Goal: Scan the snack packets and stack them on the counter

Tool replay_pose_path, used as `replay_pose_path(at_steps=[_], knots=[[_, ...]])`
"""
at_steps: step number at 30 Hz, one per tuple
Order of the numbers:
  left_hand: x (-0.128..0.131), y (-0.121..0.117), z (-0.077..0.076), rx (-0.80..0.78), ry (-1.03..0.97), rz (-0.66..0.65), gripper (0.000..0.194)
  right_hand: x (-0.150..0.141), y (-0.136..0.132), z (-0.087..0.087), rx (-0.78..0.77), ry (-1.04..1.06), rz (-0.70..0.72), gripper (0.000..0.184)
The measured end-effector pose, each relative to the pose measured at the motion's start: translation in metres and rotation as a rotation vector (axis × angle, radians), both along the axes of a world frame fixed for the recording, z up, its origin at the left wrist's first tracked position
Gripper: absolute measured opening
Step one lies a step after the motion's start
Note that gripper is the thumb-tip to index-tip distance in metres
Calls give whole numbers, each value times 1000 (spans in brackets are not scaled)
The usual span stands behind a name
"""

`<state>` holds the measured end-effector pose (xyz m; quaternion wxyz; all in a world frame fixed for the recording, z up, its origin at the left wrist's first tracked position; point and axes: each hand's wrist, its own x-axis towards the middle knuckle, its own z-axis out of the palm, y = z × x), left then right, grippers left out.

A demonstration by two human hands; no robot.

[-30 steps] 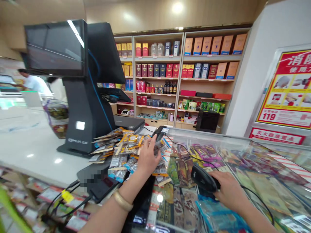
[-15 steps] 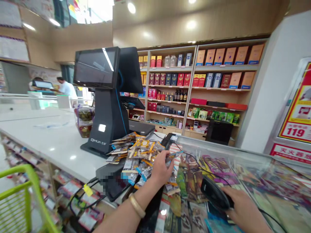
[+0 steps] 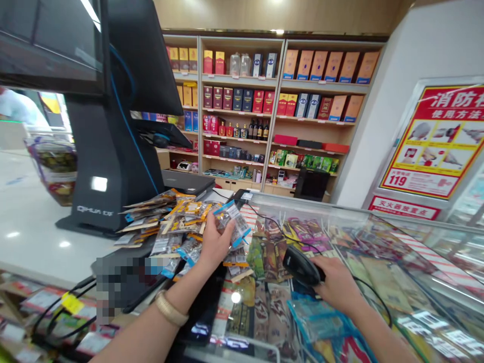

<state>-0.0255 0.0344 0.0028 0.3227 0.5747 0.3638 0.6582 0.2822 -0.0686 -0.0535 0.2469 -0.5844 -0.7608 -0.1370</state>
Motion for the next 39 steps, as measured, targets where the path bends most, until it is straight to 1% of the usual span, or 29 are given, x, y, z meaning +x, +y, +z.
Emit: replay_pose_path(at_steps=[3, 5, 9, 12, 16, 23, 26, 28, 30, 31, 32, 34, 37, 39], knots=[[1, -4, 5, -95, -44, -66, 39, -3, -3, 5, 135, 17, 58, 33], [3, -6, 6, -140, -46, -117, 42, -7, -7, 11, 219, 45, 93, 26], [7, -9, 4, -153, 2, -201, 47, -18, -14, 21, 308, 75, 146, 20], [9, -12, 3, -140, 78, -213, 46, -25, -18, 24, 323, 86, 166, 20], [13, -16, 3, -133, 147, -203, 43, -28, -19, 26, 281, 69, 187, 24], [14, -17, 3, -128, 161, -206, 42, -33, -20, 27, 190, 76, 203, 26], [13, -16, 3, -92, 171, -183, 41, -32, -21, 27, 238, 69, 199, 25], [14, -17, 2, -39, 241, -145, 38, -27, -21, 28, 300, 58, 173, 23], [17, -21, -2, -10, 327, -147, 36, -21, -21, 30, 361, 42, 135, 20], [20, -24, -6, -16, 360, -181, 35, -18, -21, 30, 396, 38, 114, 20], [23, -28, -10, -34, 387, -242, 36, -14, -20, 31, 420, 35, 98, 20], [30, -35, -20, -78, 427, -403, 38, -7, -20, 32, 467, 52, 46, 18], [36, -44, -29, -71, 504, -632, 56, 1, -19, 30, 495, 75, -20, 16], [36, -47, -28, 14, 586, -687, 69, 3, -19, 29, 489, 78, -46, 15]])
